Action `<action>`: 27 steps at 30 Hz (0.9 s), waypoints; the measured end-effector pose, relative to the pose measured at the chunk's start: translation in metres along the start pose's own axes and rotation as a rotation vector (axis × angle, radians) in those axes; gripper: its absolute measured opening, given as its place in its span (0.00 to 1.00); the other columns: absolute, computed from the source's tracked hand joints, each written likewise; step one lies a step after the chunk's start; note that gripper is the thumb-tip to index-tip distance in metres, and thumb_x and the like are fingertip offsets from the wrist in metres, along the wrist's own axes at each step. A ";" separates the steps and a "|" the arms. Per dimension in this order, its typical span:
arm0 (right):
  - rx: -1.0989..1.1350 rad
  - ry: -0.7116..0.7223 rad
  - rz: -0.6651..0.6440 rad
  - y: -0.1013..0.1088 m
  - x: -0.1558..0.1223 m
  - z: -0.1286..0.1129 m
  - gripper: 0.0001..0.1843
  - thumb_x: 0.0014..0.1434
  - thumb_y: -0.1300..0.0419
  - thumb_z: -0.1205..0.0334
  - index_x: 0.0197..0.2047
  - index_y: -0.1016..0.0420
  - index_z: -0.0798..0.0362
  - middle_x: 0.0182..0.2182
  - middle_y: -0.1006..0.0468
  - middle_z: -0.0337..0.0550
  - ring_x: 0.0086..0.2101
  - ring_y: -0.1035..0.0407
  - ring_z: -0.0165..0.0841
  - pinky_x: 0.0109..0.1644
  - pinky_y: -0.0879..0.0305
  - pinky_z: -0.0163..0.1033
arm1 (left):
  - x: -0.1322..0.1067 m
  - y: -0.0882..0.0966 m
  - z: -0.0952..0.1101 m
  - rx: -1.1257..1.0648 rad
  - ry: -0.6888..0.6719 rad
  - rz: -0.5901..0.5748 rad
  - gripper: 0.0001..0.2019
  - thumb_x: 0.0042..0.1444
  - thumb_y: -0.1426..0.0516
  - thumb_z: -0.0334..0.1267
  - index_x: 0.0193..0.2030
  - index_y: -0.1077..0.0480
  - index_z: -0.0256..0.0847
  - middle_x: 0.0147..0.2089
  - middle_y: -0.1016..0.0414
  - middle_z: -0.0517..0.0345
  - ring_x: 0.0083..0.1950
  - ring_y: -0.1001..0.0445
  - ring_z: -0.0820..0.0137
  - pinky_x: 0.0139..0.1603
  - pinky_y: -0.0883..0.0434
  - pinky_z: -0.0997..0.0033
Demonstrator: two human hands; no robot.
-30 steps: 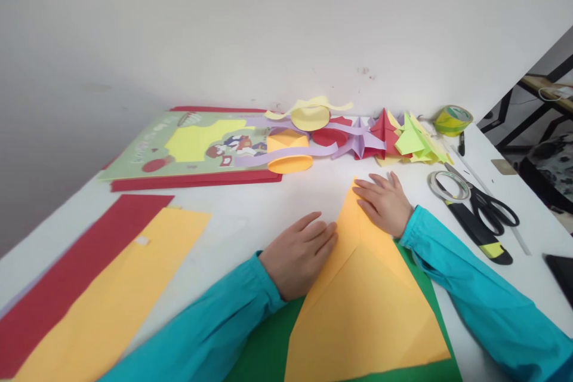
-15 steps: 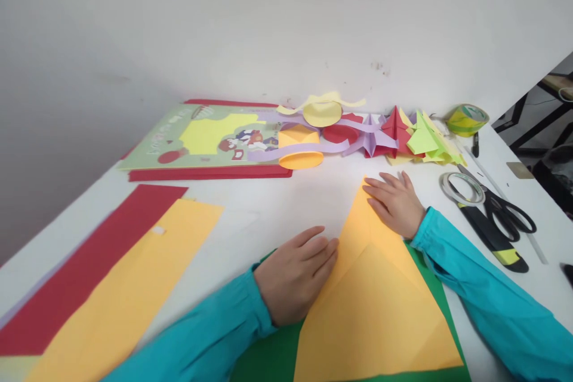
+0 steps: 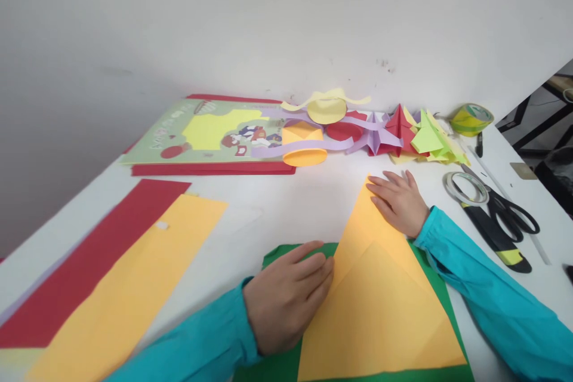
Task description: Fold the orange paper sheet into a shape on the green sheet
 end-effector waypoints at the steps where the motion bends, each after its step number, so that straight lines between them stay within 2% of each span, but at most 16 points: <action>1: 0.002 0.001 0.003 0.000 0.000 0.000 0.19 0.67 0.52 0.57 0.57 0.29 0.43 0.59 0.29 0.40 0.60 0.42 0.48 0.62 0.56 0.70 | 0.000 0.000 0.001 -0.007 0.004 -0.024 0.12 0.58 0.51 0.28 0.41 0.28 0.32 0.40 0.23 0.42 0.39 0.29 0.62 0.56 0.31 0.50; 4: 0.010 0.000 0.008 0.000 0.000 0.000 0.19 0.67 0.53 0.57 0.57 0.29 0.44 0.59 0.29 0.40 0.60 0.42 0.48 0.62 0.56 0.70 | 0.000 0.000 0.002 -0.035 0.018 -0.077 0.11 0.58 0.50 0.29 0.41 0.27 0.31 0.40 0.23 0.41 0.39 0.29 0.62 0.56 0.31 0.50; 14: 0.016 -0.005 -0.004 -0.001 0.000 0.001 0.19 0.68 0.53 0.56 0.57 0.29 0.43 0.59 0.30 0.40 0.61 0.43 0.48 0.62 0.57 0.70 | -0.009 0.002 0.001 -0.168 0.062 -0.059 0.10 0.57 0.51 0.29 0.36 0.28 0.35 0.35 0.23 0.46 0.36 0.30 0.64 0.57 0.31 0.49; 21: -0.012 -0.003 -0.011 -0.003 0.000 0.002 0.19 0.68 0.53 0.56 0.58 0.30 0.43 0.59 0.30 0.40 0.61 0.43 0.47 0.62 0.56 0.69 | -0.015 -0.002 0.008 -0.230 0.106 -0.073 0.14 0.60 0.55 0.28 0.30 0.30 0.38 0.30 0.26 0.50 0.32 0.34 0.65 0.56 0.31 0.48; 27: -0.018 -0.001 -0.011 -0.002 0.000 0.001 0.19 0.68 0.54 0.56 0.58 0.30 0.42 0.59 0.30 0.39 0.61 0.42 0.47 0.62 0.57 0.70 | -0.011 0.001 0.014 -0.309 0.088 -0.068 0.17 0.62 0.57 0.29 0.24 0.34 0.41 0.25 0.31 0.53 0.28 0.39 0.66 0.50 0.29 0.50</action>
Point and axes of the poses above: each hand's wrist, its own x-axis towards the middle knuckle, its own y-axis out of the back of the hand, z = x × y, the point moved 10 cm from there along x, towards the middle knuckle
